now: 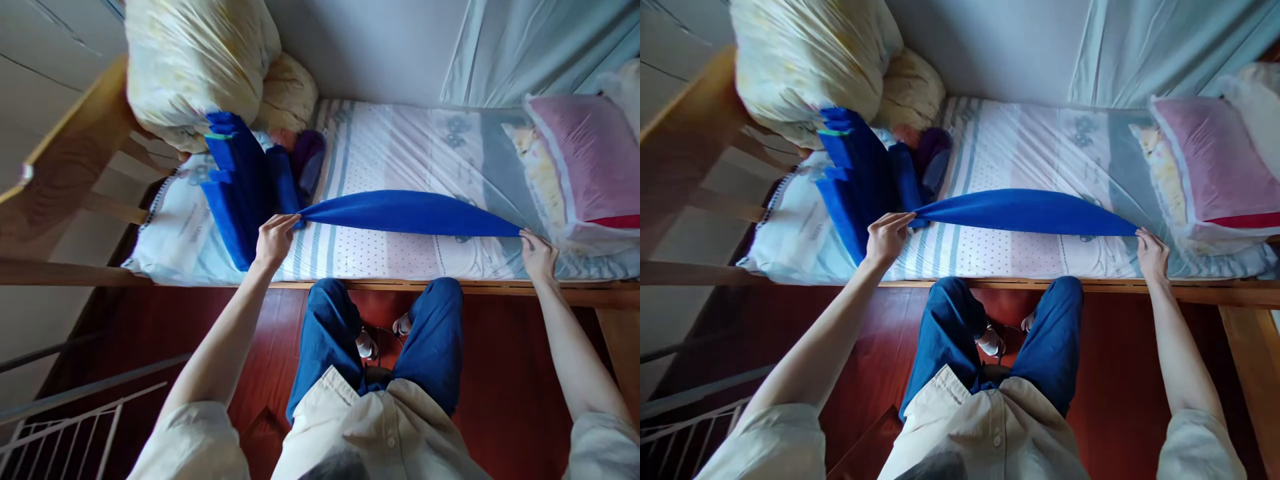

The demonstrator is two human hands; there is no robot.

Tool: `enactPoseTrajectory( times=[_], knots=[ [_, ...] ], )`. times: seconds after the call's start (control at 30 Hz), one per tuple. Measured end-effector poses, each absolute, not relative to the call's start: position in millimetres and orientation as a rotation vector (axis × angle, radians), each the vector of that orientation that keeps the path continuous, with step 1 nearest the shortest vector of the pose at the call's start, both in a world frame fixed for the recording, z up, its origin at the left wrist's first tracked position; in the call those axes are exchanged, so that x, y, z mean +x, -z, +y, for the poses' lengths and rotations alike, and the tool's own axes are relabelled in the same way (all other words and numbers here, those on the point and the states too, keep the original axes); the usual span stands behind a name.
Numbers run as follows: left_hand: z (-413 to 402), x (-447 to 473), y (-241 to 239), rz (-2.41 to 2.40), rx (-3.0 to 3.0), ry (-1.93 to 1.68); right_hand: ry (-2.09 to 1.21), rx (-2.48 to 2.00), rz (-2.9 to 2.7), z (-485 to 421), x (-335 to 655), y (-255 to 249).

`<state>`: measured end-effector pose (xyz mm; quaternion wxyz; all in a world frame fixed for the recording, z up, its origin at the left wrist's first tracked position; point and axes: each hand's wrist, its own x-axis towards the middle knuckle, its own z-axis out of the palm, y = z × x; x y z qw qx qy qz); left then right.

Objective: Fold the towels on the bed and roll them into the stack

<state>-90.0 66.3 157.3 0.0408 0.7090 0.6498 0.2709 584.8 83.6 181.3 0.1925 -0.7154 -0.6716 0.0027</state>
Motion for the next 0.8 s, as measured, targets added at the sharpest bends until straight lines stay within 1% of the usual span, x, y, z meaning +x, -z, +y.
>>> enactPoseTrajectory(
  times=[0.1, 0.2, 0.3, 0.37, 0.47, 0.67, 0.8],
  knots=[
    [57.0, -93.0, -107.3, 1.997, 2.103, -0.631, -0.175, -1.936, -1.944, 78.4, 576.7, -125.0],
    [48.3, -90.4, -68.0, 2.02, 1.996, -0.424, -0.348, -1.954, -1.932, 72.5, 568.8, -72.7],
    [40.6, -87.0, -42.0, 2.02, 1.921, -0.264, -0.471, -2.021, -1.876, 64.5, 564.2, -33.9],
    [34.7, -87.4, -31.9, 2.031, 1.899, -0.188, -0.512, -2.058, -1.828, 58.1, 562.9, -19.5],
    [22.3, -92.4, -25.4, 2.032, 1.897, -0.064, -0.55, -2.094, -1.79, 49.3, 561.9, -13.9],
    [3.2, -101.3, -28.9, 2.056, 1.852, 0.178, -0.596, -2.213, -1.815, 39.5, 555.5, -27.6],
    [20.7, -83.8, -40.3, 2.036, 1.91, 0.208, -0.57, -2.541, -1.895, 42.3, 544.8, -42.3]
  ],
)
